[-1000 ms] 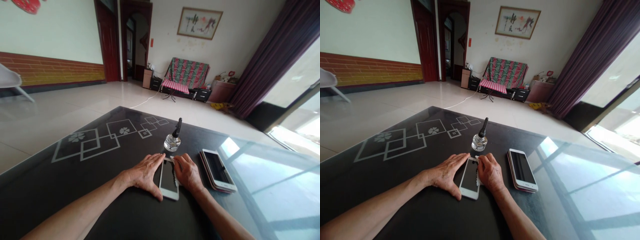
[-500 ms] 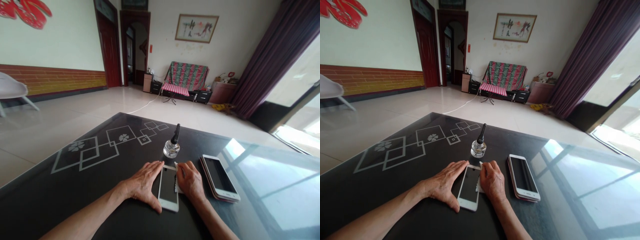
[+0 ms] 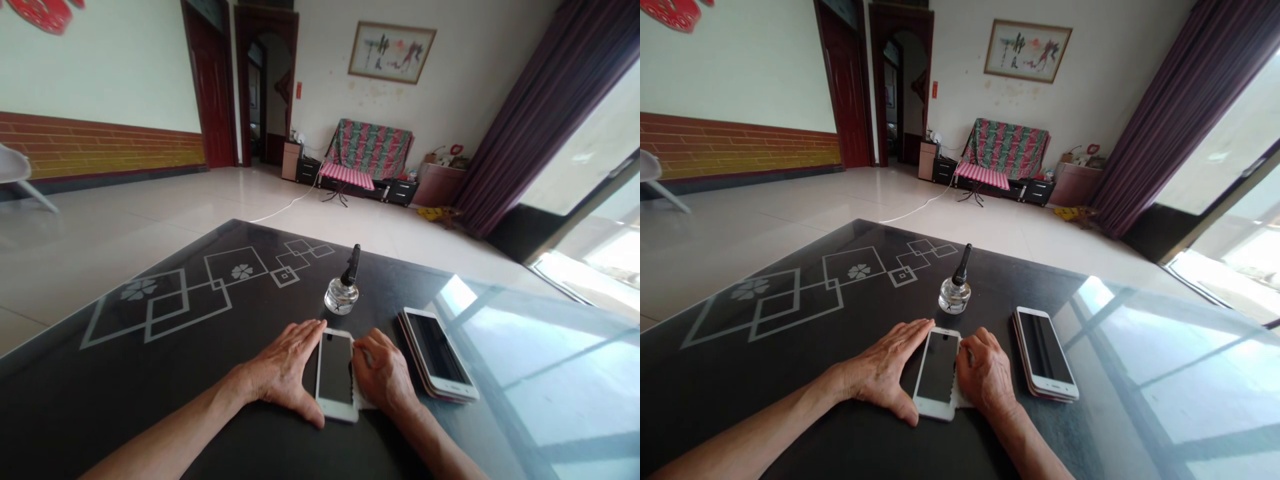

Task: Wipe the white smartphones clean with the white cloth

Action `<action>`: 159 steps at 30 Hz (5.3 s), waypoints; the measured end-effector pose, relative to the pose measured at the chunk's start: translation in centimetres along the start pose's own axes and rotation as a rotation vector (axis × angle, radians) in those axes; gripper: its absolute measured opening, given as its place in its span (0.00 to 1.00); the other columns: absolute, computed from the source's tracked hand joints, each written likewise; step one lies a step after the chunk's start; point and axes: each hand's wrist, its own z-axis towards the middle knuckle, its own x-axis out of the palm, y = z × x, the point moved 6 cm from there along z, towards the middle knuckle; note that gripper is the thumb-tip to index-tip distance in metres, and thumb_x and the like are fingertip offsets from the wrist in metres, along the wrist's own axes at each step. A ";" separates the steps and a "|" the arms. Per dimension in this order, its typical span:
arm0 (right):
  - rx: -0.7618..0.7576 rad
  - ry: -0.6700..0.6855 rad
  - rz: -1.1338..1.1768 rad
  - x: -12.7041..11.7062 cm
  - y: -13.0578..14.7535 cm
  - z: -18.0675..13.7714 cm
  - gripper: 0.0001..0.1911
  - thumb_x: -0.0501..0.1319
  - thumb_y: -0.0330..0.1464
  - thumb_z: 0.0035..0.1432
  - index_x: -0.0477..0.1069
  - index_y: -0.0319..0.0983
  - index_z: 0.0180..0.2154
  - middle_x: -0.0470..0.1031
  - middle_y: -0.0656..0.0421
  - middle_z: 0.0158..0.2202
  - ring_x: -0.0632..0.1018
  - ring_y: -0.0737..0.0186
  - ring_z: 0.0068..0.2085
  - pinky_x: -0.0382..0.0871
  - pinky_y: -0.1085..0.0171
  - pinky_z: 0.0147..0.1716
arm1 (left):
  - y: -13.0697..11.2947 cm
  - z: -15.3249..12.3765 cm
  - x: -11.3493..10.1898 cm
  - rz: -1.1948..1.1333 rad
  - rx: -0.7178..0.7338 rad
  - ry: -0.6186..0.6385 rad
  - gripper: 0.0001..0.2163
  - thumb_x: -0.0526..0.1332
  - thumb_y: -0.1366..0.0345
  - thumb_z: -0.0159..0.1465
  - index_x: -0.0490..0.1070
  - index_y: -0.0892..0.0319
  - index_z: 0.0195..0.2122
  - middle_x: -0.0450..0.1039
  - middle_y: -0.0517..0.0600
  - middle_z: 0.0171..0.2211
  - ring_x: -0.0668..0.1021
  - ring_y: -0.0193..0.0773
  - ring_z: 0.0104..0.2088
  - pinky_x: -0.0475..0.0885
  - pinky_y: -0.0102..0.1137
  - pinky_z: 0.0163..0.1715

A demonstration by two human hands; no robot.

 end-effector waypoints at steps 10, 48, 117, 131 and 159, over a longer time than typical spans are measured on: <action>-0.132 0.074 0.078 -2.0 2.2 -4.4 0.11 0.53 0.29 0.61 0.72 0.38 0.30 0.67 0.58 0.28 0.71 0.64 0.31 0.65 0.67 0.31 | 0.1 -0.1 0.0 -0.013 0.023 -0.014 0.61 0.69 0.43 0.40 0.33 0.61 0.67 0.38 0.61 0.67 0.46 0.56 0.66 0.41 0.52 0.63; -0.033 0.132 0.088 -2.4 -0.3 -0.5 0.11 0.51 0.33 0.62 0.71 0.41 0.33 0.74 0.58 0.30 0.76 0.62 0.33 0.67 0.66 0.33 | 0.7 -1.3 -3.8 -0.175 0.116 -0.198 0.36 0.53 0.76 0.51 0.54 0.52 0.63 0.70 0.46 0.54 0.71 0.39 0.55 0.62 0.35 0.58; 0.029 -0.208 0.642 -3.9 2.2 -0.8 0.07 0.56 0.30 0.62 0.72 0.38 0.36 0.72 0.57 0.34 0.76 0.67 0.35 0.68 0.72 0.36 | -0.5 -0.7 -3.1 -0.192 0.042 -0.346 0.34 0.71 0.64 0.48 0.64 0.55 0.57 0.69 0.53 0.54 0.71 0.48 0.54 0.66 0.39 0.56; -0.040 -0.209 0.632 -4.4 3.2 -0.8 0.07 0.55 0.30 0.62 0.72 0.39 0.36 0.72 0.57 0.34 0.76 0.66 0.34 0.70 0.72 0.35 | -1.2 -0.7 -3.6 -0.179 -0.002 -0.333 0.34 0.73 0.66 0.43 0.68 0.54 0.53 0.70 0.51 0.50 0.72 0.48 0.50 0.66 0.40 0.54; -0.024 -0.198 0.646 -4.3 2.0 -0.6 0.08 0.55 0.31 0.61 0.73 0.39 0.35 0.72 0.56 0.32 0.75 0.65 0.33 0.70 0.70 0.33 | -0.7 -1.1 -4.3 -0.363 -0.006 -0.300 0.24 0.63 0.72 0.43 0.68 0.56 0.45 0.68 0.48 0.43 0.72 0.42 0.41 0.68 0.30 0.39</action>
